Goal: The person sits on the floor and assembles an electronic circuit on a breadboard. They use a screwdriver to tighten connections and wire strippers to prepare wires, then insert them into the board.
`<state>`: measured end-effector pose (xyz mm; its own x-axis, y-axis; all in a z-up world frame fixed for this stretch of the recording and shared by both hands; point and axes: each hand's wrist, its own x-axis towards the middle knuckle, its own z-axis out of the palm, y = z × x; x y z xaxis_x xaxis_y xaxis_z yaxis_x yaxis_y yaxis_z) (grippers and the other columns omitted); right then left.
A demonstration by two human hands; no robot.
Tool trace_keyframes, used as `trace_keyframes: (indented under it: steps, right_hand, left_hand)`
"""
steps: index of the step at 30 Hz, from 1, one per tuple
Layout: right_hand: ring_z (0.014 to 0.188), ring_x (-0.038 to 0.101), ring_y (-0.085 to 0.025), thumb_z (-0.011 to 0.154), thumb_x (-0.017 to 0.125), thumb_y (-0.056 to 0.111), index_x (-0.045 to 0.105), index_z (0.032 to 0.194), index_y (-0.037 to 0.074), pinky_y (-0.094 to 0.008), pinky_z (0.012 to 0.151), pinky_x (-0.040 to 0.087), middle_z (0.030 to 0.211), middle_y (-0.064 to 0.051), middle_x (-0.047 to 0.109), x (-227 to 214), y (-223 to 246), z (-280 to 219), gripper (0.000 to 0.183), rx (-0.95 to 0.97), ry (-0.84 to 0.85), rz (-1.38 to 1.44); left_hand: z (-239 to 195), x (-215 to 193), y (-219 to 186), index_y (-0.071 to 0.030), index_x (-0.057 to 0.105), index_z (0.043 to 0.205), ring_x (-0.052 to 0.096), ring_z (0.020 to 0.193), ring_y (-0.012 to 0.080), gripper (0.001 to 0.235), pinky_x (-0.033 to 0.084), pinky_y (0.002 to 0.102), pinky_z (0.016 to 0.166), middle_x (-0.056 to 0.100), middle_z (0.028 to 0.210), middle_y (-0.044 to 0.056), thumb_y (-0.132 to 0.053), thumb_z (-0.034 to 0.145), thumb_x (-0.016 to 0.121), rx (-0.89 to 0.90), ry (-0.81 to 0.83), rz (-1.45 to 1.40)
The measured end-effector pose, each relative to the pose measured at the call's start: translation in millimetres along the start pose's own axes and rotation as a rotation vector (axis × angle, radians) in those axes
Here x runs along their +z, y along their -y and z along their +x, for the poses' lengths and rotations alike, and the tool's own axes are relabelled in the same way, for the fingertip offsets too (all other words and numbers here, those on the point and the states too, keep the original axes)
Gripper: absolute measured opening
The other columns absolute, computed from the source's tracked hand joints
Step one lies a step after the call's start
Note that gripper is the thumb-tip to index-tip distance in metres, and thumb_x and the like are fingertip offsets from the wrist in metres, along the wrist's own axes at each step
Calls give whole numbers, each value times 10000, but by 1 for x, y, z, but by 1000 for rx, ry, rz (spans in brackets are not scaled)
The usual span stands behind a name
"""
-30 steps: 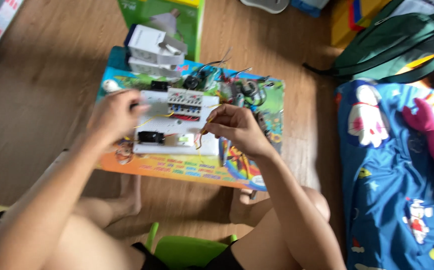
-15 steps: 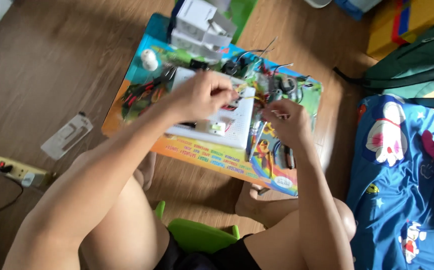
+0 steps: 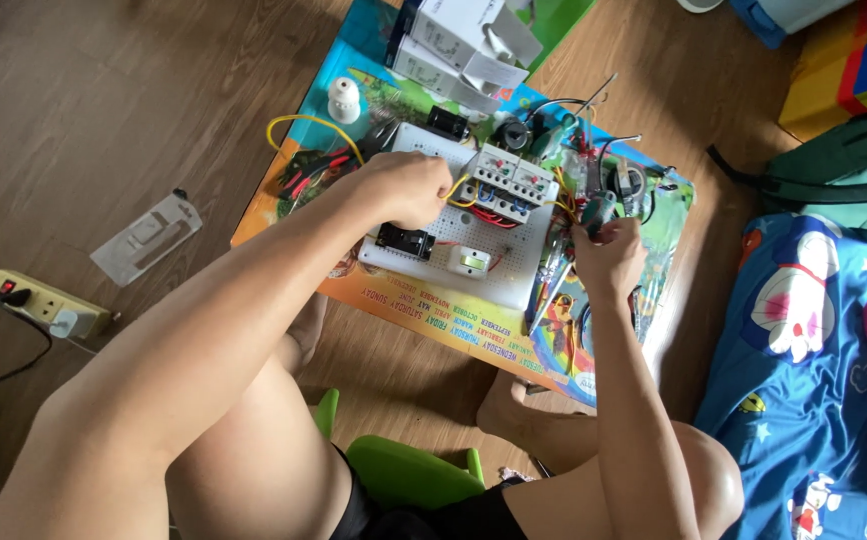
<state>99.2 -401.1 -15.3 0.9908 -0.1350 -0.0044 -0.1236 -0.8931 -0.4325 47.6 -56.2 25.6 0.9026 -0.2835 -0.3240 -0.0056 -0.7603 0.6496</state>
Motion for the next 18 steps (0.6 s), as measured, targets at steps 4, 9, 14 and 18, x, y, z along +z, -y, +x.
trace_keyframes:
  steps: [4,9,14,18]
  right_hand:
    - [949,726,-348,784,768,332,504,1102,196,-533,866,545,850,-13,743,-8,15,-6,436,39,-34,-30]
    - [1054,673,-503,764,682,126,517,1285,105,-614,806,573,1134,-232,662,-83,99,-46,547,-320,-354,32]
    - [804,651,-313,869,564,-169,479,1412,80,-376,578,534,1228,-260,604,-124,94,-17,604,-765,-430,439]
    - [1009,612,-401,877,575,-242,413,1631,227,-430,778,565,1662,-47,454,-133,111,-25,903,-759,-526,795]
  left_hand:
    - [-13,-6,-13,-200,361,508,395,446,235,379,340,365,502,362,487,0,-127,831,546,-22,58,40]
    - [-21,-11,-13,-188,309,493,301,425,195,403,301,330,484,263,467,-33,-50,804,525,35,82,25]
    - [-39,-30,-55,-131,556,860,577,803,273,211,477,447,693,611,891,71,-253,1033,544,-123,195,233]
    - [-27,-13,-68,-90,565,932,678,898,293,154,486,445,672,712,1074,149,-107,1028,445,-88,237,253]
